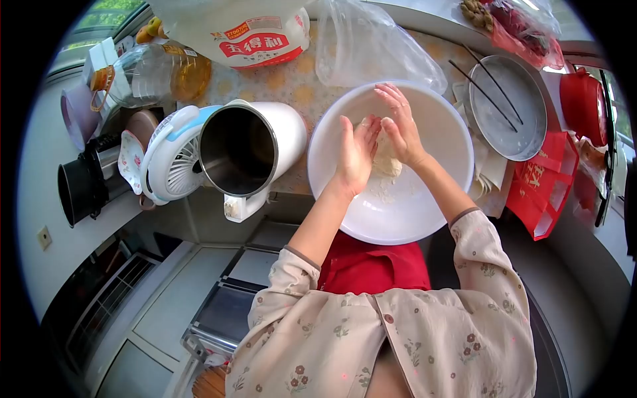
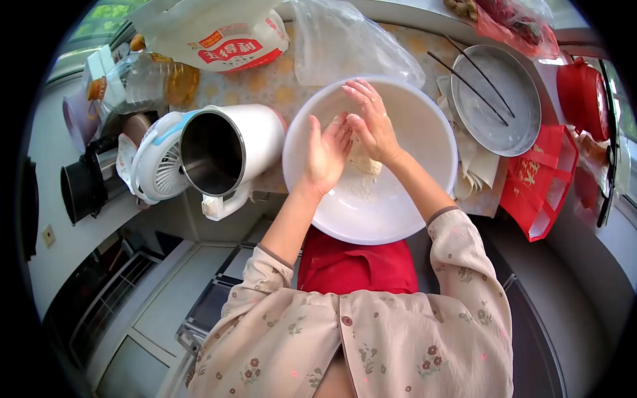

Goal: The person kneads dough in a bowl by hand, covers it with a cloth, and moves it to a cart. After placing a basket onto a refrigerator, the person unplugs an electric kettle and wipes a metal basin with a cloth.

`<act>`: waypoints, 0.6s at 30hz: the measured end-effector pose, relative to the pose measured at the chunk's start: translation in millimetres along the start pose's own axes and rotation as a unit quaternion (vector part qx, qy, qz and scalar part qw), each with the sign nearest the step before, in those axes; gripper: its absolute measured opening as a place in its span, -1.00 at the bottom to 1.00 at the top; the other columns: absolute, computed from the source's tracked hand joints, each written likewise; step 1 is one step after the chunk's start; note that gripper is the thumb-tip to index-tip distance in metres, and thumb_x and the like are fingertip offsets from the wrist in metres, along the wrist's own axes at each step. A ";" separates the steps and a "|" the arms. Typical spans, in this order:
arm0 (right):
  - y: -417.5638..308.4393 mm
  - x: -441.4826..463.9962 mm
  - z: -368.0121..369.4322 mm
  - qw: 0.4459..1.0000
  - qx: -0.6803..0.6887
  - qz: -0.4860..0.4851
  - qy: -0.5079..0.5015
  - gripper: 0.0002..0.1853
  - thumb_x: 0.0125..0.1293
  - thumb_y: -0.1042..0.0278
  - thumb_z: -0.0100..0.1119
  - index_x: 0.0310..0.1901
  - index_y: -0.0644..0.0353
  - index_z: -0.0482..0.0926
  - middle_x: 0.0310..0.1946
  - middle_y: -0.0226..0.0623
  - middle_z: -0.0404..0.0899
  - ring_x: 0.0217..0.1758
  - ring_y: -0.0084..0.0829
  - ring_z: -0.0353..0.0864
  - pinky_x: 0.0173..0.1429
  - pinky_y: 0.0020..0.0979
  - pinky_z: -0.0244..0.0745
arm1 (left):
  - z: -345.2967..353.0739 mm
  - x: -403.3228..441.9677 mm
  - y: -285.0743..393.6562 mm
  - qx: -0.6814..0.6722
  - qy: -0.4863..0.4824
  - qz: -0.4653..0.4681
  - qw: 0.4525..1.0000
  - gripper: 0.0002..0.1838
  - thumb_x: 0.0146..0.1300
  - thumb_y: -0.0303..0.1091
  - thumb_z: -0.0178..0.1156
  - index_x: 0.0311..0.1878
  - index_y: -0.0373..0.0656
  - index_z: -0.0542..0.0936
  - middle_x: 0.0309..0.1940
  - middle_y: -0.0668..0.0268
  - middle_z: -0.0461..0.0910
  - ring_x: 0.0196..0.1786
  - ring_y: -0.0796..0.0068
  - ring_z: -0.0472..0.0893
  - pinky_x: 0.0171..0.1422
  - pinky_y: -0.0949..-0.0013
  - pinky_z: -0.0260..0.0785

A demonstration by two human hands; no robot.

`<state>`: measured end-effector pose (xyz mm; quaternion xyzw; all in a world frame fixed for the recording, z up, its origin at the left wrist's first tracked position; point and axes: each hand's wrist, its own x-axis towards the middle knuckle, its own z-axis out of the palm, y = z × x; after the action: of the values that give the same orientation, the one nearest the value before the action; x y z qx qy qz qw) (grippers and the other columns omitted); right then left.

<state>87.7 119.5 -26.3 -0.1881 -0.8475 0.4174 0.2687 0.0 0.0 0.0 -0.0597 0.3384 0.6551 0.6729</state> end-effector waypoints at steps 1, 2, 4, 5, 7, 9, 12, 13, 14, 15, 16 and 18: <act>-1.2 -0.2 -8.5 0.998 0.061 0.035 0.000 -0.50 0.47 0.03 -0.24 0.30 0.13 0.31 0.34 -0.18 0.27 0.46 -0.20 0.15 0.50 -0.17 -0.03 | 1.9 0.1 -1.4 0.045 0.045 0.028 0.998 -0.05 0.33 0.43 -0.43 0.49 -0.22 -0.07 0.50 0.18 -0.02 0.54 0.37 -0.05 0.58 0.27 -0.33; -3.0 -2.7 -13.7 0.990 0.122 0.071 0.001 -0.49 0.47 0.02 -0.24 0.29 0.15 0.32 0.30 -0.18 0.32 0.44 -0.22 0.19 0.48 -0.19 0.02 | 4.0 -0.6 -3.8 0.091 0.089 0.054 0.990 -0.06 0.33 0.42 -0.43 0.49 -0.22 -0.04 0.46 0.16 0.08 0.51 0.35 0.06 0.57 0.26 -0.28; -10.1 -6.6 -10.1 0.967 0.212 0.135 0.034 -0.49 0.47 0.01 -0.23 0.27 0.19 0.32 0.28 -0.18 0.35 0.41 -0.24 0.23 0.46 -0.21 0.06 | -1.5 -6.5 -5.5 0.094 0.100 0.051 0.989 -0.07 0.34 0.41 -0.39 0.48 -0.23 -0.03 0.45 0.15 0.09 0.50 0.33 0.07 0.56 0.26 -0.23; -12.5 -6.8 -10.9 0.932 0.301 0.188 0.071 -0.48 0.47 0.00 -0.21 0.25 0.24 0.33 0.25 -0.18 0.37 0.37 -0.27 0.28 0.44 -0.22 0.10 | -1.4 -7.7 -6.3 0.105 0.109 0.056 0.987 -0.07 0.35 0.40 -0.35 0.47 -0.25 -0.01 0.44 0.15 0.10 0.50 0.32 0.07 0.55 0.27 -0.19; -25.1 -4.0 -6.9 0.870 0.421 0.229 0.115 -0.46 0.46 -0.04 -0.21 0.23 0.25 0.33 0.23 -0.17 0.39 0.35 -0.28 0.30 0.42 -0.23 0.12 | 6.6 -10.8 -9.3 0.095 0.119 0.059 0.987 -0.10 0.35 0.38 -0.32 0.48 -0.21 -0.02 0.43 0.16 0.12 0.48 0.32 0.11 0.53 0.27 -0.13; -37.7 -3.3 2.6 0.790 0.531 0.265 0.156 -0.44 0.46 -0.08 -0.21 0.21 0.27 0.33 0.21 -0.17 0.41 0.33 -0.29 0.32 0.41 -0.24 0.14 | 21.3 -13.6 -14.6 0.084 0.129 0.060 0.986 -0.12 0.36 0.36 -0.28 0.49 -0.17 -0.02 0.42 0.17 0.14 0.46 0.33 0.15 0.52 0.27 -0.07; -54.7 -9.1 19.2 0.878 0.430 0.180 0.109 -0.39 0.43 -0.16 -0.22 0.21 0.24 0.32 0.23 -0.10 0.38 0.35 -0.26 0.30 0.43 -0.25 0.10 | 47.8 -8.5 -28.3 0.068 0.173 0.056 0.981 -0.19 0.39 0.29 -0.22 0.51 -0.02 -0.06 0.38 0.29 0.19 0.35 0.42 0.30 0.45 0.31 0.06; -59.4 -13.3 21.3 0.918 0.367 0.133 0.064 -0.37 0.41 -0.16 -0.19 0.24 0.26 0.30 0.26 -0.09 0.35 0.35 -0.24 0.28 0.44 -0.23 0.09 | 54.0 -9.6 -24.2 0.087 0.155 0.072 0.981 -0.22 0.43 0.25 -0.26 0.49 -0.16 0.03 0.43 0.31 0.10 0.50 0.41 0.04 0.50 0.38 -0.07; -60.5 -12.9 24.4 0.917 0.368 0.128 0.087 -0.35 0.42 -0.17 -0.22 0.26 0.25 0.28 0.27 -0.10 0.35 0.36 -0.26 0.27 0.45 -0.24 0.05 | 60.9 -13.8 -21.9 0.118 0.165 0.093 0.975 -0.25 0.43 0.22 -0.24 0.44 -0.19 0.11 0.39 0.29 0.16 0.46 0.42 0.12 0.46 0.39 0.00; -61.8 -11.7 27.1 0.916 0.366 0.122 0.111 -0.34 0.42 -0.19 -0.26 0.29 0.25 0.26 0.28 -0.11 0.34 0.37 -0.28 0.25 0.47 -0.26 0.01 | 70.8 -18.5 -16.9 0.150 0.174 0.113 0.967 -0.29 0.44 0.19 -0.21 0.39 -0.23 0.19 0.35 0.27 0.23 0.41 0.43 0.19 0.42 0.40 0.07; -70.8 -6.4 23.5 0.916 0.365 0.124 0.112 -0.34 0.42 -0.19 -0.26 0.29 0.25 0.26 0.28 -0.11 0.34 0.37 -0.28 0.25 0.47 -0.26 0.01 | 67.8 -16.5 -17.8 0.150 0.173 0.110 0.967 -0.29 0.44 0.19 -0.21 0.39 -0.23 0.19 0.35 0.27 0.23 0.41 0.43 0.19 0.42 0.40 0.07; -88.5 1.4 13.0 0.849 0.460 0.228 0.128 -0.27 0.42 -0.25 -0.32 0.35 0.23 0.19 0.31 -0.14 0.30 0.41 -0.33 0.19 0.50 -0.30 -0.11 | 55.6 -7.7 -20.5 0.145 0.144 0.116 0.972 -0.37 0.47 0.09 -0.20 0.38 -0.21 0.23 0.19 0.34 0.36 0.23 0.51 0.36 0.31 0.42 0.19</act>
<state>70.3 60.9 39.2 -0.2828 -0.4502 0.7809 0.3279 40.5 19.8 39.2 -0.0150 0.5279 0.6572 0.5378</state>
